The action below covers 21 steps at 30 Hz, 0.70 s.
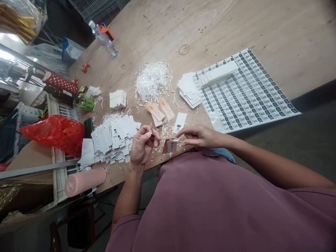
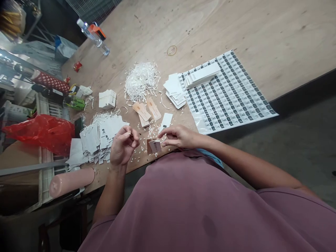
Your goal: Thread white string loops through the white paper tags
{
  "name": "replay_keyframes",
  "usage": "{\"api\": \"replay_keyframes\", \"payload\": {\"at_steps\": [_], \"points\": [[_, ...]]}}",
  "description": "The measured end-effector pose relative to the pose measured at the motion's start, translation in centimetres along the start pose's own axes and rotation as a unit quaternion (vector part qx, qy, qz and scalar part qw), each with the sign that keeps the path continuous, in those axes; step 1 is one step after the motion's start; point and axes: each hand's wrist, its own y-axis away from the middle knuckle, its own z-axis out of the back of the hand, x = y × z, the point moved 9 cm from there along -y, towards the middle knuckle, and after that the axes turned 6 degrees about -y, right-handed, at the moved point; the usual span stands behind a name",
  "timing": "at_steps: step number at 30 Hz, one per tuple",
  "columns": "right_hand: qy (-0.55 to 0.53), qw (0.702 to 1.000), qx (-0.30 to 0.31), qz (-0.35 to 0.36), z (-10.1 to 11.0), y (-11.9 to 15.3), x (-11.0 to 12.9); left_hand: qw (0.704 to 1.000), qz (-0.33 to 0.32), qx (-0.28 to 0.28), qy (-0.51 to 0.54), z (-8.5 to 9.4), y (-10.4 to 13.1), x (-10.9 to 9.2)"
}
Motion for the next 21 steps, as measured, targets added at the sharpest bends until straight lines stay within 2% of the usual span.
{"api": "replay_keyframes", "payload": {"at_steps": [4,7,9,11,13,16,18,21], "points": [[0.051,0.998,0.024,0.013,0.4,0.0,0.9,0.999,0.024,-0.005,-0.022,1.0,0.1,0.4],[0.056,0.998,0.012,0.027,1.2,-0.2,1.9,0.987,0.026,0.010,-0.160,1.0,0.0,0.7],[0.045,0.999,-0.010,0.025,1.7,-0.2,2.3,0.963,0.018,0.025,-0.266,0.7,0.0,0.9],[0.023,0.999,-0.033,0.018,2.0,-0.3,2.4,0.944,0.010,0.034,-0.329,0.4,0.0,0.9],[0.006,0.997,-0.064,0.032,2.3,-0.3,2.8,0.938,0.007,0.037,-0.345,0.2,0.0,1.0],[-0.020,0.991,-0.110,0.069,2.4,-0.3,3.6,0.943,0.012,0.039,-0.329,-0.1,0.1,1.5],[-0.075,0.988,-0.127,0.040,2.0,-0.3,2.9,0.948,0.017,0.035,-0.315,-0.2,0.2,1.9],[-0.163,0.974,-0.148,-0.050,1.0,-0.2,0.9,0.956,0.022,0.026,-0.290,-0.3,0.3,2.4]]}}
